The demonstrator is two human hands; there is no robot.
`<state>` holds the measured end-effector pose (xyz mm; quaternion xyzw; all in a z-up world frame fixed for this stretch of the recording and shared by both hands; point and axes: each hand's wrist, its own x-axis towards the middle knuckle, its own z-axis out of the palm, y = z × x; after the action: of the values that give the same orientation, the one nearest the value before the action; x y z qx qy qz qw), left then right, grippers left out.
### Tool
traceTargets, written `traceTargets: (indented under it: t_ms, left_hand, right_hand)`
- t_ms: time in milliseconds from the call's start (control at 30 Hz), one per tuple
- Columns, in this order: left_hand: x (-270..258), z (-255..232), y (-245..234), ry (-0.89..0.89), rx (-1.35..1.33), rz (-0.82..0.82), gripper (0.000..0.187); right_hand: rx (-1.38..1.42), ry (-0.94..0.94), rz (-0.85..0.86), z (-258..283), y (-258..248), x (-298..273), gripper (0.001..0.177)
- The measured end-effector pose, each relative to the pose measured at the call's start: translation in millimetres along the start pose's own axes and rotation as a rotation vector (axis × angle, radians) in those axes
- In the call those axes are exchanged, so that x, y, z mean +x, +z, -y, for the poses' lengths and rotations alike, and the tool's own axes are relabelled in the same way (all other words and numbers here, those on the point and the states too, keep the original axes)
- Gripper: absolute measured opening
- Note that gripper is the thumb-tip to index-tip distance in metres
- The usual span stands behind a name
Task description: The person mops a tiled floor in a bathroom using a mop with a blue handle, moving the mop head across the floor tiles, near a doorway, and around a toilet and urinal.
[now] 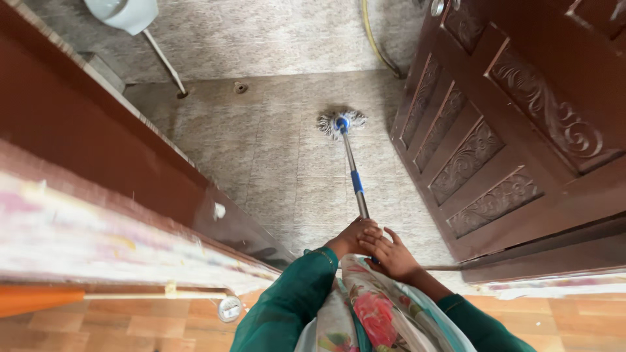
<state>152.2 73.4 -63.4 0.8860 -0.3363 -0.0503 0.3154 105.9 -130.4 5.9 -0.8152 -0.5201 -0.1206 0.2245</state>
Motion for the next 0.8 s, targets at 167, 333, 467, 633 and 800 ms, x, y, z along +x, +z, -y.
traceTargets:
  t_ms: [167,333,467,633,800]
  left_hand:
    - [-10,-110,14,0.001,0.237,-0.115,0.02]
    - [-8,-226,4,-0.163,0.082,-0.052,0.018]
    - [-20,-298,-17,-0.099,0.116,-0.043,0.025]
    - [-61,-357,-51,0.145,0.013,-0.15,0.033]
    - [-71,-345,-47,0.091,-0.096,-0.171,0.041]
  right_hand:
    - [0.091,-0.087,-0.066,35,-88,-24,0.061]
    - [0.185,-0.264,-0.177,70,-172,-50,0.045]
    - [0.336,-0.315,-0.385,115,-216,-58,0.037]
    - [0.354,-0.476,-0.468,150,-249,-55,0.029]
    - [0.531,-0.585,-0.503,150,-225,-38,0.025]
